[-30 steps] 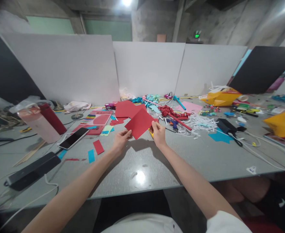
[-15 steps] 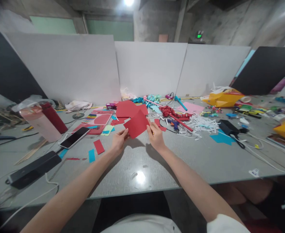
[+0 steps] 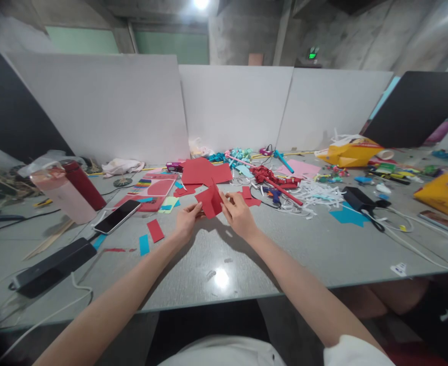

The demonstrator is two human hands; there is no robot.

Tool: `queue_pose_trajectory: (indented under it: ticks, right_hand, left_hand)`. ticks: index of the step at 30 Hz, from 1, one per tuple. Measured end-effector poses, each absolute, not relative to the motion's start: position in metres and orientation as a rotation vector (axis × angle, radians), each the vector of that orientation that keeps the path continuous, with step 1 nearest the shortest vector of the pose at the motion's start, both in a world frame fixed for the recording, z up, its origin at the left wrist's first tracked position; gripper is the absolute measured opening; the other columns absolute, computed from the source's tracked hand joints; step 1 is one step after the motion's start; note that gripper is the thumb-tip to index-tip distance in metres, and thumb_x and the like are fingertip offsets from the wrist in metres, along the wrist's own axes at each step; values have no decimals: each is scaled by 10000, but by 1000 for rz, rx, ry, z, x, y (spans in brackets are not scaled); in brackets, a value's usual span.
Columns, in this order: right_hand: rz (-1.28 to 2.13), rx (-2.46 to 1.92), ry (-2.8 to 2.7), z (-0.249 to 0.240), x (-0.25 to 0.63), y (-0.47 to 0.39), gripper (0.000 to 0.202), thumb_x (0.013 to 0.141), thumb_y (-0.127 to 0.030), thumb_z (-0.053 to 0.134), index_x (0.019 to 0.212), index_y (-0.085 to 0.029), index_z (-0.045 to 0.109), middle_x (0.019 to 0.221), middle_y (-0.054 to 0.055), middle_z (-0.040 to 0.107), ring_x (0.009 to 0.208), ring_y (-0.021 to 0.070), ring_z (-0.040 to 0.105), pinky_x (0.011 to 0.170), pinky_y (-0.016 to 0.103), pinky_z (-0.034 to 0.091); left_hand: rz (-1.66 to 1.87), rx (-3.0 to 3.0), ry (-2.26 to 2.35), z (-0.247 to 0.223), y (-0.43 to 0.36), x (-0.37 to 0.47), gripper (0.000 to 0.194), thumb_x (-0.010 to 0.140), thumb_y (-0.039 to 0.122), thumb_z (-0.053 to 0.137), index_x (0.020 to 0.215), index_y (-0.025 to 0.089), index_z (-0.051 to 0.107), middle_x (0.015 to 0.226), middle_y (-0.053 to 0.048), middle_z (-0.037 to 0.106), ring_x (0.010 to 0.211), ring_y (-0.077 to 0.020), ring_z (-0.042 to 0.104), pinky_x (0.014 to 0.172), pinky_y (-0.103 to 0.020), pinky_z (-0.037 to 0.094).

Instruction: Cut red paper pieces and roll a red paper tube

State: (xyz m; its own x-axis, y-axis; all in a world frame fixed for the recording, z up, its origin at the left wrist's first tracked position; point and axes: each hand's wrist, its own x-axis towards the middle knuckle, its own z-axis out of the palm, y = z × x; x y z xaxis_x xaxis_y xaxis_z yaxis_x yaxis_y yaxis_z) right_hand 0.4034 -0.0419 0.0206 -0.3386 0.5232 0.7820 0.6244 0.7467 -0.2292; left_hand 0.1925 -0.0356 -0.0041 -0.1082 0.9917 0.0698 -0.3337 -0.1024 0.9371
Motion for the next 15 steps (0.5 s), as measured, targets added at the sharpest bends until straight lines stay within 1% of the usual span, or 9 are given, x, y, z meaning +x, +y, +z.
queue_pose_trajectory:
  ticks: [2, 4, 6, 9, 11, 15]
  right_hand:
    - [-190, -834, -2077, 26, 403, -45, 562, 1087, -257, 437, 1647, -272, 393, 1441, 161, 583, 1297, 305, 548, 1113, 501, 476]
    - [-249, -790, -2178, 29, 402, -48, 583, 1086, -238, 438, 1662, -270, 356, 1591, 137, 497, 1427, 307, 481, 1187, 523, 427]
    - [-314, -755, -2280, 29, 398, -48, 582, 1084, -225, 447, 1659, -249, 360, 1669, 126, 410, 1516, 309, 406, 1225, 546, 398]
    - [-413, -734, -2378, 23, 392, -45, 577, 1078, -198, 466, 1647, -218, 376, 1704, 123, 349, 1581, 314, 312, 1237, 573, 395]
    - [-456, -731, -2422, 18, 388, -43, 596, 1067, -175, 486, 1650, -212, 366, 1714, 115, 322, 1598, 314, 275, 1243, 573, 398]
    - [-489, -740, -2474, 13, 387, -42, 628, 1048, -178, 535, 1651, -201, 361, 1731, 109, 266, 1615, 342, 213, 1249, 594, 387]
  left_hand:
    - [1498, 959, 972, -6, -34, 192, 406, 761, 513, 856, 916, 143, 789, 917, -117, 791, 783, -219, 732, 765, -357, 596]
    - [1514, 953, 966, -7, -33, 192, 399, 757, 515, 853, 887, 148, 764, 881, -93, 777, 742, -190, 708, 725, -319, 570]
    - [1530, 932, 942, -8, -32, 193, 405, 740, 516, 865, 862, 154, 730, 819, -62, 751, 686, -159, 674, 666, -276, 531]
    - [1529, 885, 868, -9, -31, 194, 418, 714, 507, 888, 815, 165, 669, 722, -21, 694, 614, -125, 616, 588, -232, 464]
    - [1505, 864, 831, -8, -31, 195, 414, 721, 491, 889, 806, 172, 639, 701, -7, 670, 595, -116, 595, 566, -224, 438]
    - [1444, 825, 815, -7, -32, 194, 385, 764, 461, 869, 839, 183, 612, 725, -2, 667, 612, -117, 609, 581, -228, 452]
